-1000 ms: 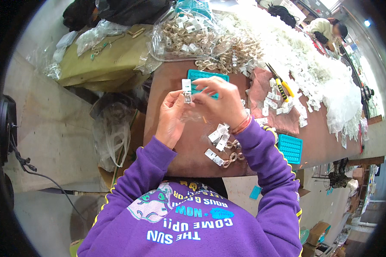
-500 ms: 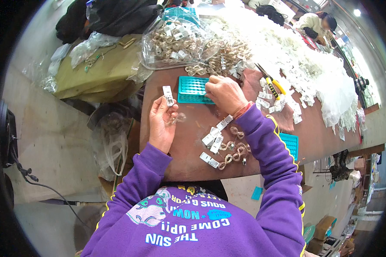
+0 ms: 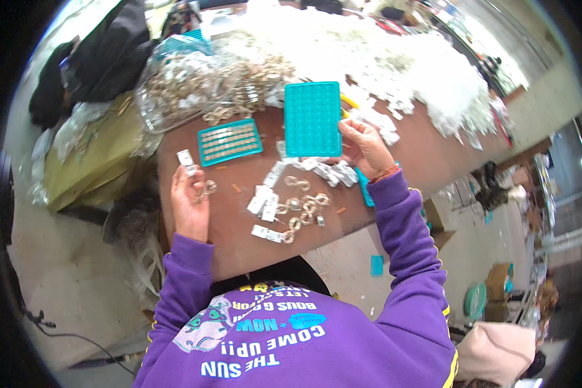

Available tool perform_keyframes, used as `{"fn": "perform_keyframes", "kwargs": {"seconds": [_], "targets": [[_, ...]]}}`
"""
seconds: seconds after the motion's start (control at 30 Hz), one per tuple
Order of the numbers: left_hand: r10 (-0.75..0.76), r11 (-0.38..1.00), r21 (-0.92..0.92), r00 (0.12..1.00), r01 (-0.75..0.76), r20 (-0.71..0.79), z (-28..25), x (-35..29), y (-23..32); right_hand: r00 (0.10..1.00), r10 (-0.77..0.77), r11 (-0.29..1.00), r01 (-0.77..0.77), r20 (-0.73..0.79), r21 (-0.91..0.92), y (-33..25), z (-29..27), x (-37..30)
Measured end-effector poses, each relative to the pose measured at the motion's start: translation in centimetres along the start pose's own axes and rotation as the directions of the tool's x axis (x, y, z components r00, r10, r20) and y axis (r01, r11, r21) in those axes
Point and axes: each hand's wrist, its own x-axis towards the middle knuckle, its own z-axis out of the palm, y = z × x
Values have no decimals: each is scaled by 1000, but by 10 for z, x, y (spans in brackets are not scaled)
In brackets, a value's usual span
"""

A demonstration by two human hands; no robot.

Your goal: The person repeatedly picks small white plastic housings and metal springs from a table, inserts the springs into the housings, and places the assembled units into a blue tray. The person briefly bends to retrieve a dropped spring from the floor and resumes assembly.

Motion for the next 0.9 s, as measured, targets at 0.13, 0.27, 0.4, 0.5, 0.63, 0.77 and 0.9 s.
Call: {"fn": "perform_keyframes", "kwargs": {"seconds": [0.13, 0.27, 0.4, 0.5, 0.63, 0.77, 0.9], "targets": [[-11, 1000, 28, 1000, 11, 18, -6, 2, 1, 983, -156, 988, 153, -92, -36, -7, -30, -41], [-35, 999, -18, 996, 37, 88, -12, 5, 2, 715, -630, 620, 229, -302, -751, -13, -45, -93], [-70, 997, -19, 992, 72, 105, -14, 5, 1, 649, -759, -144, -77, 60, -987, 14, -46, -125], [-53, 999, 10, 993, 53, 102, -14, 3, 0, 680, -708, -329, -77, 191, -941, 40, -52, -129], [-58, 998, 3, 993, 58, 105, -14, 2, 2, 698, -581, -438, 165, 418, -884, 36, -82, -130], [-52, 999, 2, 992, 53, 118, -17, 5, 3, 719, -452, -535, 256, 528, -805, 23, -114, -135], [-46, 999, 1, 992, 46, 114, -18, 7, 3, 736, -437, -564, 224, 517, -795, 23, -129, -142]]}}
